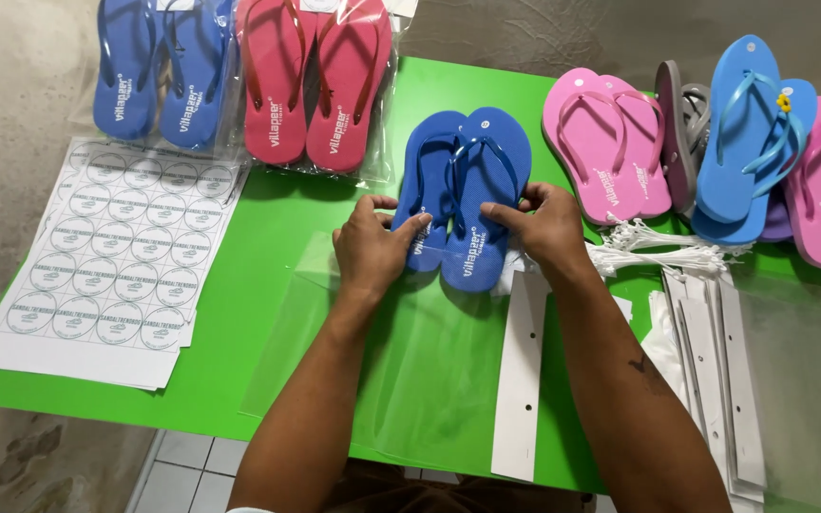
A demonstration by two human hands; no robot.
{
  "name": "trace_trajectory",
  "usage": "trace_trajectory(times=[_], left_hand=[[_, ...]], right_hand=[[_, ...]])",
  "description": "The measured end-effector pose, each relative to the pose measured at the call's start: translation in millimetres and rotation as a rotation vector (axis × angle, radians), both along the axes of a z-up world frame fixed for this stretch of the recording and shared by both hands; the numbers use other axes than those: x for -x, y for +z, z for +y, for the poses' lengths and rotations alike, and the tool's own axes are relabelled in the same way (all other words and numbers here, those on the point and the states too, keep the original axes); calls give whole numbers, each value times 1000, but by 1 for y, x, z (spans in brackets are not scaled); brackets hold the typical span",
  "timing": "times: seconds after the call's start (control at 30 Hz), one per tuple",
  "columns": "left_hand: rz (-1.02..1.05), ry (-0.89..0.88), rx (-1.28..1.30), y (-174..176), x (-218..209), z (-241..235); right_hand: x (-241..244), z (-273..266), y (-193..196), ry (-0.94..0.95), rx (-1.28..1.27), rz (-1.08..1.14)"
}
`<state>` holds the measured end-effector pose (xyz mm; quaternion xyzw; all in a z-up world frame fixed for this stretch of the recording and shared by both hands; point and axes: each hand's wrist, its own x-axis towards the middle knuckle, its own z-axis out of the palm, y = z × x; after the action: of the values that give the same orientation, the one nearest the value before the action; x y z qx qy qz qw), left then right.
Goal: Cleaning flip-flops with a cloth and placing them into plastic packaging bags with headers
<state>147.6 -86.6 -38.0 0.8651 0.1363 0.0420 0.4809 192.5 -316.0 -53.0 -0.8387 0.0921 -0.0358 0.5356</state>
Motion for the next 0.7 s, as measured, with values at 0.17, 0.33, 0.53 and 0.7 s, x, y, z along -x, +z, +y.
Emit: trace_trajectory(times=[0.17,0.33,0.53,0.7], left_hand=[[-346,52,70,12,3,-13],[-779,151,135,22,16,-24],[-696,-120,524,29,32,-54],[-175,-297,924,10,30,-68]], right_hand=[[24,3,52,16,-87,-333],[67,12,101,41,-54,-734],[101,7,87,86,-294,-697],[112,13,70,-236,-568,-482]])
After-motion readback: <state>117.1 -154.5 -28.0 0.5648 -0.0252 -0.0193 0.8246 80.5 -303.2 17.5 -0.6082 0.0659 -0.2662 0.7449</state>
